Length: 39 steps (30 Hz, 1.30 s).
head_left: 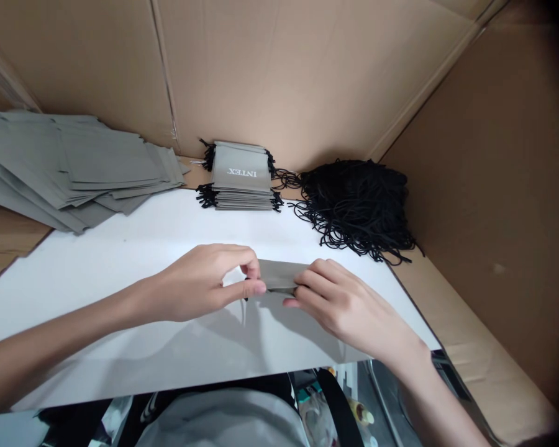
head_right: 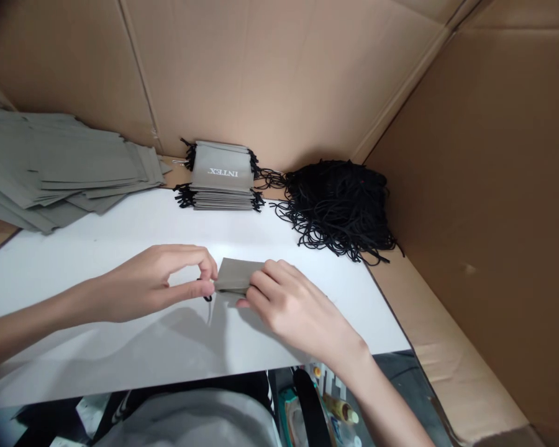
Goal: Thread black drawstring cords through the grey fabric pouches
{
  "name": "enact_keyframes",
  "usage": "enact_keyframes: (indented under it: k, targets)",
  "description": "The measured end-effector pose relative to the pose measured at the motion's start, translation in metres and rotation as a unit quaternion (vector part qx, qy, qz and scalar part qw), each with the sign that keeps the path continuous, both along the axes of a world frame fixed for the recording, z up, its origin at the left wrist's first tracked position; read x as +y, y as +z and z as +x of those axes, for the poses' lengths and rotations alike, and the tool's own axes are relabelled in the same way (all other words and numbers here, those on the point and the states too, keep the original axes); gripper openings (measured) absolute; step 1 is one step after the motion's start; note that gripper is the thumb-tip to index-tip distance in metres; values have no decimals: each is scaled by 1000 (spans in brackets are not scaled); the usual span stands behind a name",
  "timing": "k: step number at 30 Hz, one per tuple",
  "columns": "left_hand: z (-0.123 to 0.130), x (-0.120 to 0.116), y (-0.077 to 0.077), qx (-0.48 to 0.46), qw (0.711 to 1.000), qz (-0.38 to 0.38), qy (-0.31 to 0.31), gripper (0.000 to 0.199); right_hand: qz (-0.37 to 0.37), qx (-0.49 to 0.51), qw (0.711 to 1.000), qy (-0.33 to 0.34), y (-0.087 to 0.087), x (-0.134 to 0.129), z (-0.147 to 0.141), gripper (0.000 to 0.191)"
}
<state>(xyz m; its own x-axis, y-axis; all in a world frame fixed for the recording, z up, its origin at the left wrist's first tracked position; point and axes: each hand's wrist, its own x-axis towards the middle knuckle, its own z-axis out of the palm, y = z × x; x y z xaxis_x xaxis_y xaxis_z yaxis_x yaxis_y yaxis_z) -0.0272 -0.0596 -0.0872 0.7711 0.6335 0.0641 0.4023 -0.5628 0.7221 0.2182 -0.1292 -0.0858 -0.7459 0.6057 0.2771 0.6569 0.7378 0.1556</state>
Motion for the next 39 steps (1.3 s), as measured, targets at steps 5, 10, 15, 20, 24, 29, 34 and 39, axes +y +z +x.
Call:
enact_keyframes:
  k: [5, 10, 15, 20, 24, 29, 34, 39]
  targets:
    - [-2, 3, 0, -28, 998, -52, -26, 29, -15, 29, 999, 16, -2, 1, -5, 30]
    - [1, 0, -12, -217, 932, -287, -48, 37, -43, 87, 994, 42, 1, 0, 0, 34]
    - [0, 0, -1, -73, 982, -138, -106, 35, -48, 57, 996, 50, -4, 0, 0, 33]
    - [-4, 3, 12, 18, 989, -119, -89, 27, -51, 36, 997, 54, -12, 2, -6, 37]
    - [-2, 5, -2, -120, 950, -281, -65, 32, -65, 77, 994, 53, -7, 1, -3, 36]
    - [3, 2, -13, -222, 937, -269, -12, 31, -58, 73, 995, 46, 0, -2, 1, 32]
    - [-3, 2, 2, -63, 996, -46, -35, 38, -30, 34, 998, 38, -2, -3, -1, 31]
    - [-3, 4, -3, -254, 932, -259, -5, 50, -68, 96, 992, 41, 1, -5, 0, 32]
